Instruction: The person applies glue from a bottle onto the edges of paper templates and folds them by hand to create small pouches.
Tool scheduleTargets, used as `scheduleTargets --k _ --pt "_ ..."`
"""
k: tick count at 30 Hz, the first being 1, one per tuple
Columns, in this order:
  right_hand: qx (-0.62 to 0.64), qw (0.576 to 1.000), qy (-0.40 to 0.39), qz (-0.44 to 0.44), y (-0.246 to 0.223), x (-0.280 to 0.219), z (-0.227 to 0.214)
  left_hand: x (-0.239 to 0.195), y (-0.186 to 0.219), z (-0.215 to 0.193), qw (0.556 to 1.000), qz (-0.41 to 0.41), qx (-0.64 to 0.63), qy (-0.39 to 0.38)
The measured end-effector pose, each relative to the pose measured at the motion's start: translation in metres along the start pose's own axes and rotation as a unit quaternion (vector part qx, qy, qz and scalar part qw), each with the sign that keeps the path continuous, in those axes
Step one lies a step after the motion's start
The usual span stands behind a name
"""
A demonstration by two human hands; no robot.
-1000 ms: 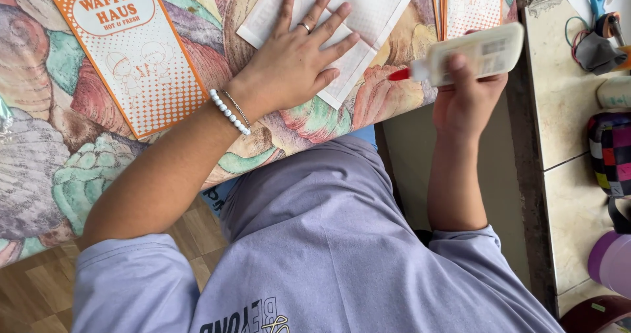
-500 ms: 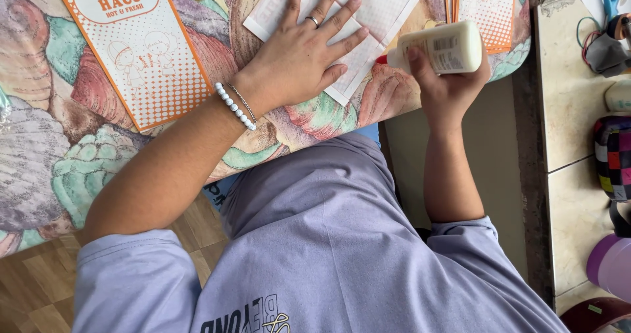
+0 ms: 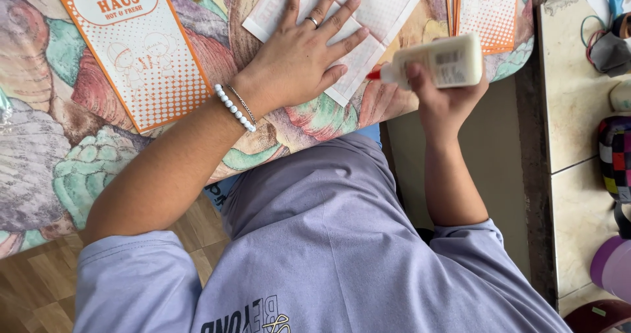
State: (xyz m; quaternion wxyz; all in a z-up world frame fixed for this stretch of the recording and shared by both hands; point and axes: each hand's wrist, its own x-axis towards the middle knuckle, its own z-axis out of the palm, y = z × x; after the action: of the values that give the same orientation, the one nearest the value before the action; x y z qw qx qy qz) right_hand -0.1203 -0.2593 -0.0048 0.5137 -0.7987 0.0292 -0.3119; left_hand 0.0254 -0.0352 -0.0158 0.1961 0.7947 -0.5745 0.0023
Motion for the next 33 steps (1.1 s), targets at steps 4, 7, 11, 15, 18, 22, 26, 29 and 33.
scheduleTargets --k 4,7,11,15,18,22,26,29,33 --pt "-0.037 0.998 -0.037 0.037 -0.006 -0.01 0.008 -0.001 -0.002 0.002 1.0 0.007 -0.003 0.008" --pt "-0.024 0.998 -0.022 0.055 0.006 0.0 0.006 -0.001 -0.001 0.0 1.0 0.004 -0.013 0.006" --pt "-0.02 0.998 0.055 0.036 0.029 0.018 -0.001 0.0 -0.001 0.001 1.0 0.003 -0.006 0.009" --pt "-0.002 0.999 -0.019 0.039 0.023 0.004 -0.001 -0.001 -0.002 0.002 1.0 0.003 0.001 0.015" --pt "0.008 0.999 -0.021 0.043 0.002 -0.004 0.008 -0.001 -0.001 -0.001 1.0 0.003 -0.01 0.008" --pt "-0.005 0.994 0.066 0.087 0.029 0.01 0.001 -0.001 0.0 0.0 1.0 0.007 0.004 0.015" --pt "0.178 0.943 0.168 0.225 0.027 0.026 -0.009 0.001 0.011 -0.017 0.999 -0.049 0.012 0.014" --pt "0.288 0.886 0.177 0.317 0.015 0.033 -0.016 -0.002 0.007 -0.042 0.999 -0.017 0.007 0.045" --pt "0.407 0.813 0.16 0.385 0.025 0.028 -0.03 -0.024 -0.024 -0.039 0.999 0.026 0.045 0.006"
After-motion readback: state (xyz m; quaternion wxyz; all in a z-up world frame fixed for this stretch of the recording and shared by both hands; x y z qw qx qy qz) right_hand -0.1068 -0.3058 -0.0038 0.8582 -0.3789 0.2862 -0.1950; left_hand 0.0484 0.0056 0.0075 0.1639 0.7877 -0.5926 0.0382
